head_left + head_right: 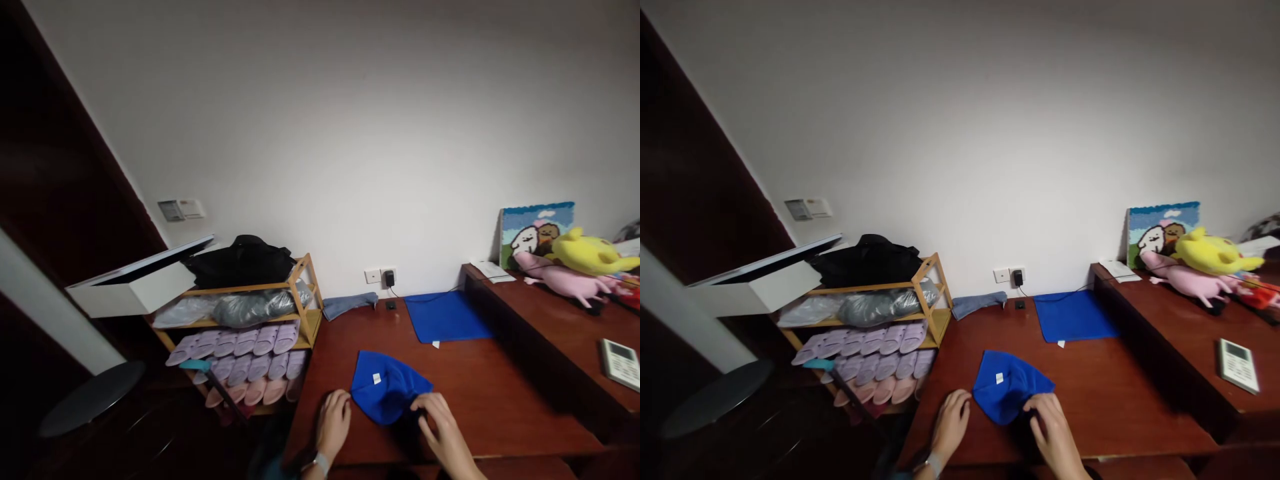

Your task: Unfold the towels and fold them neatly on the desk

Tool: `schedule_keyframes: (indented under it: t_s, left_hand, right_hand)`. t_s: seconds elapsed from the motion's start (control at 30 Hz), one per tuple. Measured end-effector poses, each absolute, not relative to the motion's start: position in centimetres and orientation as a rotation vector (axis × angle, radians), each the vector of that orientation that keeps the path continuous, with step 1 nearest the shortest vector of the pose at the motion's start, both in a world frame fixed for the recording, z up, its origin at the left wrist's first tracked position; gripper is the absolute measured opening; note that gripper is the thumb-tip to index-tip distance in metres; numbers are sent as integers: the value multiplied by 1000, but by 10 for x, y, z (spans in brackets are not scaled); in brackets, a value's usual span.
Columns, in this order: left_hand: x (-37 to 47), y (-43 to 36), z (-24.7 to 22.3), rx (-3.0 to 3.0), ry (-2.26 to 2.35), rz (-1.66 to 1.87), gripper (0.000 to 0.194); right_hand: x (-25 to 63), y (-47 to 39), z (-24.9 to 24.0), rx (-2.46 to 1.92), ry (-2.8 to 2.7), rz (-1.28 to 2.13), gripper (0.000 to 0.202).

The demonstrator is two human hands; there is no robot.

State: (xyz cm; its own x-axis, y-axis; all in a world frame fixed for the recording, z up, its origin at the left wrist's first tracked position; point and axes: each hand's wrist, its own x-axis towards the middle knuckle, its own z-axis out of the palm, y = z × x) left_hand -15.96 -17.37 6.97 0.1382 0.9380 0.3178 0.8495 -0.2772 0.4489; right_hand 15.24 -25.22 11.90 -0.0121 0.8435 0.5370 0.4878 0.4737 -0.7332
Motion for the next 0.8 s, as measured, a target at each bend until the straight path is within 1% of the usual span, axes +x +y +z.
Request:
schedule_keyframes:
  t_s: [0.07, 0.17, 0.23, 0.27, 0.4, 0.5, 0.63, 0.8]
  left_hand:
    - [-108, -196, 94, 2138, 1516, 916, 39]
    - [-39, -239, 126, 2004, 1174, 957, 49]
    - [-10, -267, 140, 1989, 1073, 983, 48]
    - [-2, -279, 144, 1978, 1069, 1005, 44]
    - [3, -308, 146, 1937, 1120, 1065, 31]
    - [-3, -316, 146, 1935, 1149, 1107, 28]
    - [-2, -320, 155, 1903, 1240, 1236, 35]
    - [-11, -309, 184, 1724, 1316, 1467, 44]
  right_hand:
    - [158, -264, 126, -1150, -1675, 457, 19]
    - [164, -281, 137, -1134, -1670, 497, 19]
    - [168, -292, 142, -1123, -1646, 494, 20]
    - [170, -297, 143, -1118, -1634, 488, 20]
    - [176, -314, 141, -1092, -1590, 466, 20]
    - [177, -323, 134, -1097, -1557, 463, 23]
    - [174, -330, 131, -1138, -1489, 529, 26]
    - [185, -328, 155, -1153, -1424, 493, 36]
